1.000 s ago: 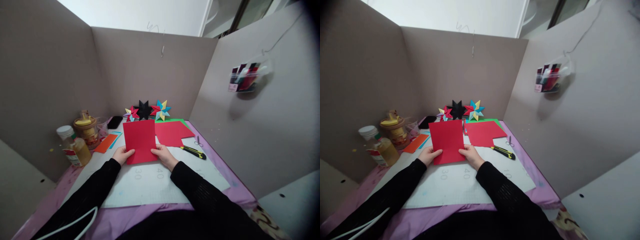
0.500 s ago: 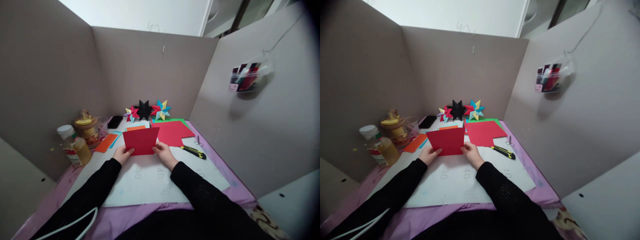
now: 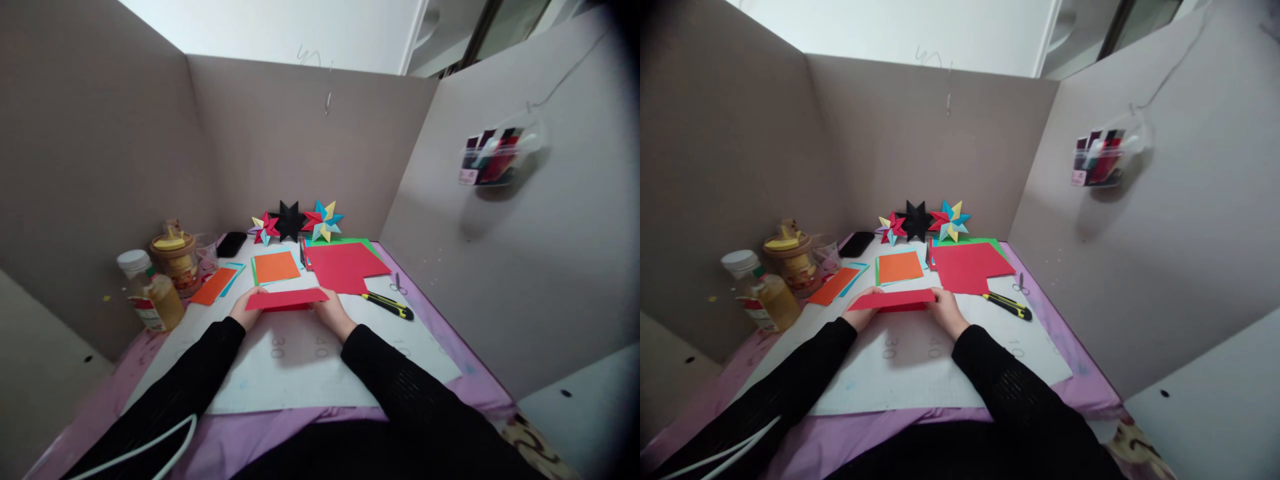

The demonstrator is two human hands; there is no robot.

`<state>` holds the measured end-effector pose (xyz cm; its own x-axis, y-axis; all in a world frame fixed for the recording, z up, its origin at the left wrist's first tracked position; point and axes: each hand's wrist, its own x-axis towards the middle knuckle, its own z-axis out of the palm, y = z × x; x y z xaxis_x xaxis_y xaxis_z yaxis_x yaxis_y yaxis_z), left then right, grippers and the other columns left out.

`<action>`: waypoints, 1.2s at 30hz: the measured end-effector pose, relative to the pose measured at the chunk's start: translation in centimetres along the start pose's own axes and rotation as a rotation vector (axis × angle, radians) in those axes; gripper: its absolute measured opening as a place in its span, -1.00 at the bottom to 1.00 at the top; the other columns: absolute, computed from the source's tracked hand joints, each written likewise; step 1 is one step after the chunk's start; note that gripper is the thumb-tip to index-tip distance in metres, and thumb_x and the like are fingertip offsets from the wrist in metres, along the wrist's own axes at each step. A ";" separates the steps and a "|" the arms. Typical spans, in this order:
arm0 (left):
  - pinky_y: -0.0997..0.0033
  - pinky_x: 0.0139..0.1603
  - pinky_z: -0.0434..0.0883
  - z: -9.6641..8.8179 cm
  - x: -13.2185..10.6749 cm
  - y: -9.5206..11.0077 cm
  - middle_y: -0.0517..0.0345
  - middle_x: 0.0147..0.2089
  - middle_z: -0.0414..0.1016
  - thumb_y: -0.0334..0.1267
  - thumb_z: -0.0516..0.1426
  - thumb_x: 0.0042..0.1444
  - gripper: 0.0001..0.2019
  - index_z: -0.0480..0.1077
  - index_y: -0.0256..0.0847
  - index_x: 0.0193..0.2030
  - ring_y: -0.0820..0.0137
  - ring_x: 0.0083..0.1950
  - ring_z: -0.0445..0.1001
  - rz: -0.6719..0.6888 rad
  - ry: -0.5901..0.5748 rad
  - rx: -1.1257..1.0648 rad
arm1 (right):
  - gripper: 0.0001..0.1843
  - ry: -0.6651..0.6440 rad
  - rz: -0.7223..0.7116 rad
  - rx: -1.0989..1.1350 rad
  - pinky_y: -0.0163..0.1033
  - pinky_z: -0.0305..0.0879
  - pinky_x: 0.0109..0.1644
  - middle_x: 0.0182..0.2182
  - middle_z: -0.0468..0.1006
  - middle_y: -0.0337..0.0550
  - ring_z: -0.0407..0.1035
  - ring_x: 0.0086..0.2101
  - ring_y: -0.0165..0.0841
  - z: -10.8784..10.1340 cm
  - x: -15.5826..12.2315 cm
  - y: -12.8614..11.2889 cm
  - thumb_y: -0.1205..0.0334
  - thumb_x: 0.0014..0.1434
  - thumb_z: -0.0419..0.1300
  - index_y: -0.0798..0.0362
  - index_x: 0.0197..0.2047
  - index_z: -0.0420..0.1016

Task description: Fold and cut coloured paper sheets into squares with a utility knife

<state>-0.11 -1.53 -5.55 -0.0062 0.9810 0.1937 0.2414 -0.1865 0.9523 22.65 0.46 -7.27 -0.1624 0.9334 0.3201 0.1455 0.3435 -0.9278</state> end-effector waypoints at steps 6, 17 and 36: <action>0.24 -0.21 0.41 -0.4 0.3 -0.7 0.02 -0.36 0.55 -0.09 0.32 -0.30 -0.54 0.42 -0.32 -0.26 0.19 -0.28 0.51 -0.153 -0.133 -0.312 | -0.92 -0.060 0.193 0.225 -0.36 0.02 -0.54 -0.67 0.35 -0.32 0.14 -0.61 -0.48 -0.2 -0.1 -0.6 0.27 -0.13 0.17 0.10 -0.57 0.39; 0.17 -0.08 0.41 0.3 0.1 -1.0 -0.09 -0.24 0.57 -0.10 0.31 -0.24 -0.49 0.39 -0.36 -0.14 0.19 -0.21 0.53 -0.268 -0.234 -0.437 | -0.72 -0.178 0.306 0.553 -0.19 0.30 -0.26 -0.47 0.54 -0.15 0.40 -0.45 -0.34 0.9 -0.5 -0.9 0.17 -0.18 0.31 0.14 -0.36 0.48; 0.41 -0.39 0.31 -1.4 0.6 -0.7 0.16 -0.49 0.55 -0.12 0.22 -0.22 -0.84 0.54 -0.15 -0.54 0.36 -0.50 0.37 0.052 0.073 0.259 | -0.68 -0.050 0.111 0.365 -0.11 0.28 -0.09 -0.30 0.56 -0.13 0.41 -0.24 -0.25 0.4 0.4 0.5 0.14 -0.09 0.25 0.08 -0.23 0.50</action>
<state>-1.65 -0.88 -5.77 -0.0556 0.9623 0.2661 0.4832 -0.2073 0.8506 22.26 0.92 -7.66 -0.2138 0.9536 0.2121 -0.1907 0.1722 -0.9664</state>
